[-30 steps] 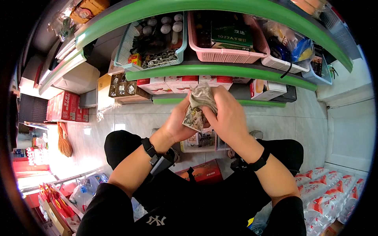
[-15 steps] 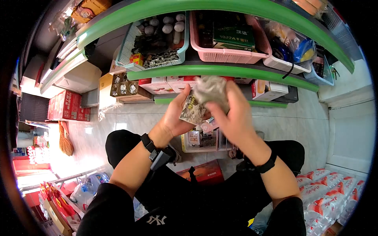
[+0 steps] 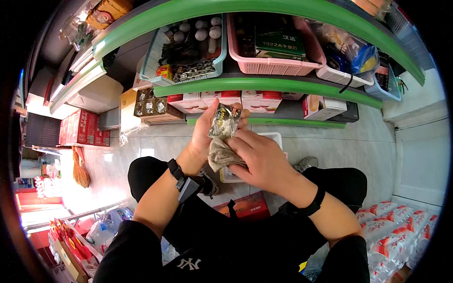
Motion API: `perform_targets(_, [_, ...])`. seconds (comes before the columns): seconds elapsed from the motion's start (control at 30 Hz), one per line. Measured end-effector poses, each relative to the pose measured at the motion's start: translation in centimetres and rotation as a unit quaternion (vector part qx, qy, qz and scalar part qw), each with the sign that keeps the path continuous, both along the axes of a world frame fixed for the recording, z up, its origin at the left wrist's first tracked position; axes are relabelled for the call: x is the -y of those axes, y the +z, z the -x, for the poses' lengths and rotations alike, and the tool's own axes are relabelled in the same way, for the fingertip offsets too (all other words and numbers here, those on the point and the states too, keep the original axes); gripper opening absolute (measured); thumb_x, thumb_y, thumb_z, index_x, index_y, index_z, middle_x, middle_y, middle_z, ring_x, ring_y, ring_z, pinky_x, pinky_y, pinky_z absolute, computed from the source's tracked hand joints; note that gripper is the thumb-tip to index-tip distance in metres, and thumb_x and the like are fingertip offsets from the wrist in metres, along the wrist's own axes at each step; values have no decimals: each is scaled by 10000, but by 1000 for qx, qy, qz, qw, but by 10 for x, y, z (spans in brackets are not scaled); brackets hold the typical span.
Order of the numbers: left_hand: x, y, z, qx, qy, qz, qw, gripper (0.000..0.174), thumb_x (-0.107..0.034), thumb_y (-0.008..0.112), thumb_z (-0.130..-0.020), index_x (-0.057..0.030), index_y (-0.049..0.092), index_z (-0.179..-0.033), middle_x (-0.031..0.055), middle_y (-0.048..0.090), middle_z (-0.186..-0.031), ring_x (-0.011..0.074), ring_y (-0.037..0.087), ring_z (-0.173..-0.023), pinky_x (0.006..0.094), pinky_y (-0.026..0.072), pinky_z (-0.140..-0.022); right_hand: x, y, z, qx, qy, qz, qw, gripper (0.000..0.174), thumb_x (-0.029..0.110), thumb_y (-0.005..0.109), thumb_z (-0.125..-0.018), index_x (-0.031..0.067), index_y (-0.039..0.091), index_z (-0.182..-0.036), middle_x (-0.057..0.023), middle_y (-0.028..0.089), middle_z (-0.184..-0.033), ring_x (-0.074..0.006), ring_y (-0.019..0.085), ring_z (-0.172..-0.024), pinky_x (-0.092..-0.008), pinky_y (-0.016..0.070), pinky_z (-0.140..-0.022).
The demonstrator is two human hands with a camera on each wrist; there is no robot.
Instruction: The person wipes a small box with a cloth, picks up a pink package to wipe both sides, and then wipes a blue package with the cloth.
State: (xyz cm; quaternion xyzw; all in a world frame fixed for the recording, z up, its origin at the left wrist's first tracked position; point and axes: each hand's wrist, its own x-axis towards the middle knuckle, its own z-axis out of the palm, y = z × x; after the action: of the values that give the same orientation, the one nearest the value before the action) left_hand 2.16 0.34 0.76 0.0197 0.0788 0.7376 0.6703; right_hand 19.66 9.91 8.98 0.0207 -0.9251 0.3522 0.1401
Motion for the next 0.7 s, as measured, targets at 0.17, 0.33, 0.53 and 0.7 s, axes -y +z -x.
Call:
perform_targets(0.17, [0,14,-3,-44,-25,47,998,580,-545,348,-1106,-57,594,-1300,134,665,-1268,264,661,-1095,424,537,-963,-18,0,4,-93,-73,114,986,409,186,754,-856,2,594,-1184,-186,643,-1057,-419,644,-984,-451,532,-828])
perform_targets(0.33, [-5,33,-33,-120,-19,153,981,598,-574,329,-1109,-105,593,-1368,60,685,-1228,211,649,-1066,386,527,-910,-32,0,12,-86,-179,107,974,340,145,721,-907,-9,592,-1182,-199,636,-1098,-437,636,-1001,-452,518,-829])
perform_targets(0.53, [2,14,-31,-99,-9,147,984,607,-625,359,-1082,-104,598,-1280,78,671,-1217,236,651,-1114,429,533,-964,-16,-13,9,-62,-126,10,990,445,204,773,-827,15,594,-1188,-180,624,-1115,-424,635,-1004,-480,531,-831])
perform_targets(0.7, [1,-9,-10,-31,-37,48,998,586,-610,400,-1075,-67,587,-1187,139,630,-1190,275,632,-1112,412,538,-982,-2,-1,2,-6,-5,21,1000,449,193,791,-778,36,619,-1163,-144,621,-1132,-388,648,-971,-460,540,-810])
